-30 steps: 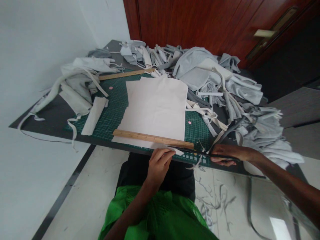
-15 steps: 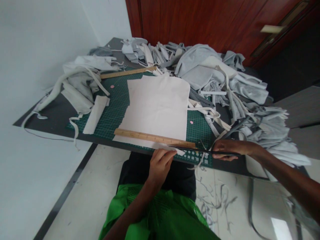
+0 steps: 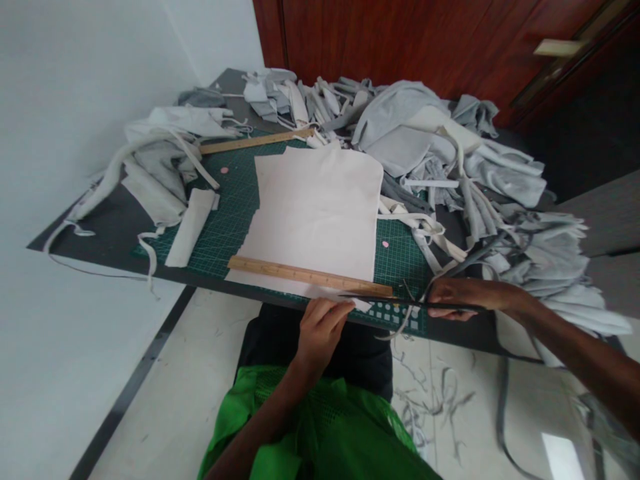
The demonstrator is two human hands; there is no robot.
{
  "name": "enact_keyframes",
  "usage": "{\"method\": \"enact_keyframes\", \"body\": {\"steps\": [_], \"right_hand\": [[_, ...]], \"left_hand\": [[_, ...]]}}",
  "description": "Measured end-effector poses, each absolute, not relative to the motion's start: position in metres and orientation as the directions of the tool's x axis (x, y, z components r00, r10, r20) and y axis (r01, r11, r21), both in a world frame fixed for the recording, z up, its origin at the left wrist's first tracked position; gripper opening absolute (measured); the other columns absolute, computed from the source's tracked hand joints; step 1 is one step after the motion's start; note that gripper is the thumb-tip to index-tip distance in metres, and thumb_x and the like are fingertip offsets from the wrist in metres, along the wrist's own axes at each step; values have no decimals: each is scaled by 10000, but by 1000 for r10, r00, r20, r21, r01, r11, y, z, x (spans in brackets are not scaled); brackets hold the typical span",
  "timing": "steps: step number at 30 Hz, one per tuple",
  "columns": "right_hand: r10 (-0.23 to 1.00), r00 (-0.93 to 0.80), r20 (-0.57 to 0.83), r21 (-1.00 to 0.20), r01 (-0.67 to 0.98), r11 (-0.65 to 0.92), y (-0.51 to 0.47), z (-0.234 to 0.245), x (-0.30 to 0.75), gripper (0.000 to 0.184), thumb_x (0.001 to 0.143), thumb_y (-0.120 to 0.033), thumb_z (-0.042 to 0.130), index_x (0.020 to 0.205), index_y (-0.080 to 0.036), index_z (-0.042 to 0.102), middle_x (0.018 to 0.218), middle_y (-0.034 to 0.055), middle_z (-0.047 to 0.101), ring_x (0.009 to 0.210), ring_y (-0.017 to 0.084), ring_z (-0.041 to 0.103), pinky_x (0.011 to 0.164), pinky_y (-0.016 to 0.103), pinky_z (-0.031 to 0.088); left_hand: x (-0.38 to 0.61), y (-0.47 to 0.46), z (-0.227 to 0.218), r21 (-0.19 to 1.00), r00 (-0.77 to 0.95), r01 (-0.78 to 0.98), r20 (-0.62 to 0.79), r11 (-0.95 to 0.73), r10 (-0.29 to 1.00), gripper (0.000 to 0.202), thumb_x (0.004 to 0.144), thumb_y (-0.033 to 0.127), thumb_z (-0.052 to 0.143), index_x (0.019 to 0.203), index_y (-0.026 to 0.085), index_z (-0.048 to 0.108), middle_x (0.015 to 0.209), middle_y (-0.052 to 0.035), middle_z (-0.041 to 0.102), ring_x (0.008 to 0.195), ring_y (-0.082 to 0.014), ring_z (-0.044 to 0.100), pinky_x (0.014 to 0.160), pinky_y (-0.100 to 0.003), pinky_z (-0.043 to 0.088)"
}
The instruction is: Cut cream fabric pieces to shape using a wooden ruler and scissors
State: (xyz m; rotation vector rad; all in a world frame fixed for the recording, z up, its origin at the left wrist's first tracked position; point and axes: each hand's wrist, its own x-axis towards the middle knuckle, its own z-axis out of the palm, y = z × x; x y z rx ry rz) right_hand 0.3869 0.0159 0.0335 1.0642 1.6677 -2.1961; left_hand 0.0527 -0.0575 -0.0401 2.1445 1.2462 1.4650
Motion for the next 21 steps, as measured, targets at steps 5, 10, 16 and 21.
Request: {"method": "enact_keyframes", "body": {"steps": [5, 10, 16, 21], "right_hand": [[293, -737, -609, -779, 485, -398, 11, 33, 385, 471, 939, -517, 614, 653, -170, 472, 557, -67, 416, 419, 31, 327, 366, 158, 212], [296, -728, -618, -775, 501, -386, 10, 37, 377, 491, 950, -526, 601, 649, -159, 476, 569, -54, 438, 418, 25, 361, 363, 152, 209], [282, -737, -614, -780, 510, -363, 11, 38, 376, 522, 934, -597, 566, 654, -166, 472, 571, -50, 443, 416, 33, 360, 357, 151, 243], [283, -753, -594, -797, 503, -335, 12, 36, 378, 525, 932, -619, 539, 675, -165, 484, 581, -49, 447, 418, 38, 367, 358, 157, 258]], "left_hand": [[52, -57, -39, 631, 134, 502, 619, -592, 774, 183, 975, 120, 638, 1044, 236, 763, 839, -12, 734, 794, -139, 688, 778, -285, 575], [51, -56, -37, 635, 152, 495, 609, -593, 779, 199, 975, 112, 630, 1048, 240, 763, 838, -10, 725, 811, -142, 692, 791, -281, 573], [51, -56, -36, 640, 148, 498, 602, -585, 785, 194, 963, 108, 645, 1048, 234, 765, 829, -13, 715, 792, -147, 677, 761, -283, 556], [52, -56, -35, 633, 146, 499, 613, -593, 777, 194, 950, 85, 653, 1036, 218, 764, 818, -11, 701, 776, -145, 662, 754, -282, 549]]}}
